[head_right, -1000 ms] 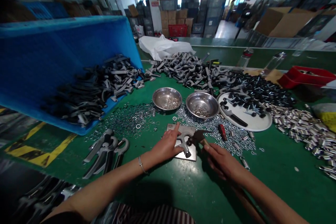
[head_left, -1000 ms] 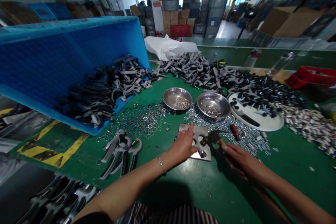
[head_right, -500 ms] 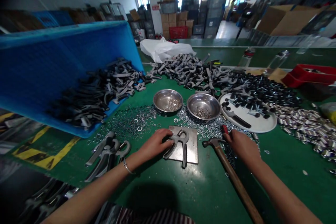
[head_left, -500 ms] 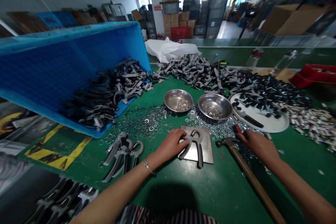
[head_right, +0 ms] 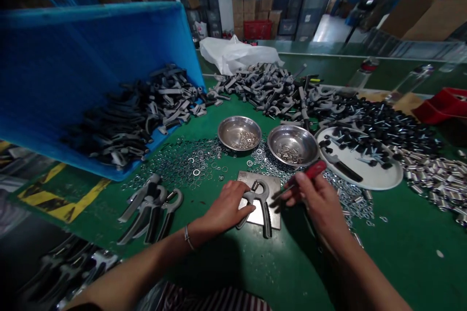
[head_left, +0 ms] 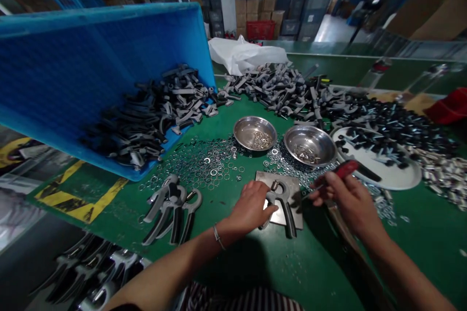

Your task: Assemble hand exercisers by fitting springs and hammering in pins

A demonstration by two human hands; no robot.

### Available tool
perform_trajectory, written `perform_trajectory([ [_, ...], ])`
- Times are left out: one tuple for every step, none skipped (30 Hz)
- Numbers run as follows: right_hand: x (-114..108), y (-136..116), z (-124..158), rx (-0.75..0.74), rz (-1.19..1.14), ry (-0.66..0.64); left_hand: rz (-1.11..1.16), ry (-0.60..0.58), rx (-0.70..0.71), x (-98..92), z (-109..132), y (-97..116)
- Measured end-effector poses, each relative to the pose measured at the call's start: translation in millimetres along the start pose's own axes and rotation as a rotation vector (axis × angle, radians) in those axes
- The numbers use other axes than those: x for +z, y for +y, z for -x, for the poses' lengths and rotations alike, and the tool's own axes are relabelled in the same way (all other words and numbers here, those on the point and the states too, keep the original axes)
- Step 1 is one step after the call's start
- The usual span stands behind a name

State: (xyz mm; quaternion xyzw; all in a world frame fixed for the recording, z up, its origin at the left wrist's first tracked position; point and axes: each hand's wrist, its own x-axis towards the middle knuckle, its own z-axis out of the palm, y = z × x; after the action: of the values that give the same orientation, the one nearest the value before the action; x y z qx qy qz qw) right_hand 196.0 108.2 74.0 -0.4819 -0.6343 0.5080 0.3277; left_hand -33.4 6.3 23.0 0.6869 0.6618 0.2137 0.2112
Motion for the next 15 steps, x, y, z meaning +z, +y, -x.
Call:
perform_trajectory([
  [19.0,4.3,2.0,-0.005,-0.062,0.009,-0.01,-0.002,-0.005,0.7,-1.3,0.5],
  [35.9,11.0,2.6,-0.018,-0.086,0.017,-0.015,-0.007,-0.008,1.0,-2.7,0.9],
  [50.0,18.9,1.9,-0.036,-0.084,0.032,-0.018,-0.014,-0.01,1.2,-3.8,1.1],
  [60.6,27.0,0.3,-0.052,-0.075,0.04,-0.018,-0.02,-0.013,1.2,-4.6,1.2],
  [67.8,34.3,-1.7,-0.056,-0.066,0.04,-0.018,-0.024,-0.015,1.2,-5.1,1.0],
  [72.1,40.2,-3.8,-0.054,-0.064,0.038,-0.019,-0.024,-0.016,1.4,-5.2,0.6],
  [73.9,44.5,-5.6,-0.05,-0.07,0.037,-0.02,-0.023,-0.018,1.7,-5.0,0.0],
  [74.2,47.1,-6.9,-0.047,-0.079,0.035,-0.021,-0.019,-0.02,2.3,-4.7,-0.7],
  [73.7,48.2,-7.7,-0.045,-0.09,0.033,-0.019,-0.015,-0.023,3.0,-4.3,-1.5],
  [72.8,48.3,-8.0,-0.044,-0.1,0.029,-0.015,-0.013,-0.026,3.7,-4.0,-2.4],
  [72.0,47.6,-7.9,-0.045,-0.105,0.024,-0.009,-0.011,-0.028,4.5,-3.8,-3.3],
  [71.6,46.6,-7.6,-0.044,-0.104,0.02,-0.002,-0.011,-0.028,5.2,-3.8,-4.1],
  [71.4,45.5,-7.0,-0.045,-0.101,0.017,0.004,-0.01,-0.027,5.7,-3.9,-4.8],
  [71.6,44.6,-6.4,-0.045,-0.097,0.015,0.008,-0.01,-0.026,6.1,-4.0,-5.4],
  [71.9,44.0,-5.6,-0.047,-0.092,0.015,0.01,-0.008,-0.027,6.4,-4.1,-5.9],
])
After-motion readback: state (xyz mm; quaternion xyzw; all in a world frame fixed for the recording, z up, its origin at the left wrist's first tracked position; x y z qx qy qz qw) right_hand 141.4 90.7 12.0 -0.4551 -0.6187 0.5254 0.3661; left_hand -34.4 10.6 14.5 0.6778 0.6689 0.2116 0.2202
